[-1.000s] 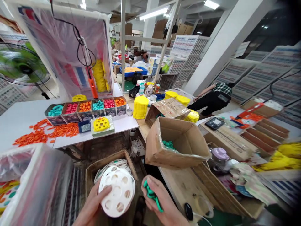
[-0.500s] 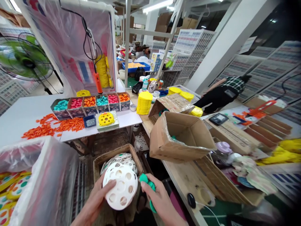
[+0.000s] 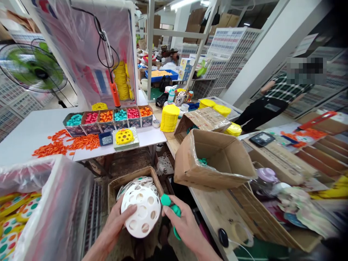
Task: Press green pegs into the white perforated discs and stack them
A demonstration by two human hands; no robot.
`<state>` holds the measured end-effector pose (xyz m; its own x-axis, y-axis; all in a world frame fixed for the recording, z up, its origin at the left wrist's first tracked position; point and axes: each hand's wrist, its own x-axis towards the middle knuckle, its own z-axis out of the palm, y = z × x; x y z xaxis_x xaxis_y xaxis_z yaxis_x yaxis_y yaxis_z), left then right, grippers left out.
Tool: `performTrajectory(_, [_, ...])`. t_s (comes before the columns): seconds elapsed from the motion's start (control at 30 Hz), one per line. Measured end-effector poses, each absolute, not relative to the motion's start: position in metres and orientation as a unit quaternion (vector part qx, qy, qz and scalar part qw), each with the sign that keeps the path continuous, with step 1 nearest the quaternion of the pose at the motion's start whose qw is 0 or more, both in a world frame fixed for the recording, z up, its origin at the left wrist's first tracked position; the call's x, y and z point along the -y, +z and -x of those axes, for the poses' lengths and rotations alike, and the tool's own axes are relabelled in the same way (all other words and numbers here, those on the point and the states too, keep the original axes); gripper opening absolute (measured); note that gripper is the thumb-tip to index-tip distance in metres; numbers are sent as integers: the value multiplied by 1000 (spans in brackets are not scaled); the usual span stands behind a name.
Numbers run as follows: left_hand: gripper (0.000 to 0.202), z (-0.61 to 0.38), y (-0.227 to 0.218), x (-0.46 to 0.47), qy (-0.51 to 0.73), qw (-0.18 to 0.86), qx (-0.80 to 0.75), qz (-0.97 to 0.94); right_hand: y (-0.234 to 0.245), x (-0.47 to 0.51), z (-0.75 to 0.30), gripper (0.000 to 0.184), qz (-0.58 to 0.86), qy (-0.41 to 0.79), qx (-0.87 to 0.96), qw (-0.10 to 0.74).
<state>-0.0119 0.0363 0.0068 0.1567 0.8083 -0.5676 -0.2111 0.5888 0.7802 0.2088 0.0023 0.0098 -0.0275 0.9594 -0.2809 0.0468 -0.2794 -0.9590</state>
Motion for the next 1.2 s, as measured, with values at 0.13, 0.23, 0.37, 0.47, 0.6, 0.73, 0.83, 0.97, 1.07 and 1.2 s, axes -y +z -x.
performTrajectory(0.13, [89, 9, 2, -37, 354, 711, -538, -283, 3, -3, -209, 39, 581, 582, 383, 420])
performTrajectory(0.23, [86, 7, 0, -37, 348, 716, -532, -288, 3, -2, -210, 42, 572, 590, 380, 424])
performTrajectory(0.37, [81, 3, 5, -37, 348, 712, -534, -295, 5, 2, -215, 40, 549, 595, 430, 399])
performTrajectory(0.47, [78, -1, 10, -37, 359, 706, -531, -301, 9, 5, -220, 37, 529, 598, 479, 365])
performTrajectory(0.6, [71, -4, 11, -37, 371, 700, -520, -317, 23, 5, -222, 31, 507, 589, 556, 295])
performTrajectory(0.73, [64, -2, 7, -37, 365, 703, -513, -330, 39, -3, -219, 27, 489, 573, 615, 233])
performTrajectory(0.83, [62, 0, 6, -36, 356, 711, -502, -340, 45, -10, -216, 26, 476, 565, 645, 195])
performTrajectory(0.97, [61, 1, 6, -36, 350, 706, -498, -362, 45, -13, -213, 27, 491, 519, 677, 176])
performTrajectory(1.07, [60, 1, 6, -37, 346, 694, -508, -373, 44, -13, -211, 26, 523, 473, 684, 185])
performTrajectory(1.2, [64, 1, 6, -36, 341, 682, -508, -402, 45, -12, -209, 26, 519, 468, 694, 172])
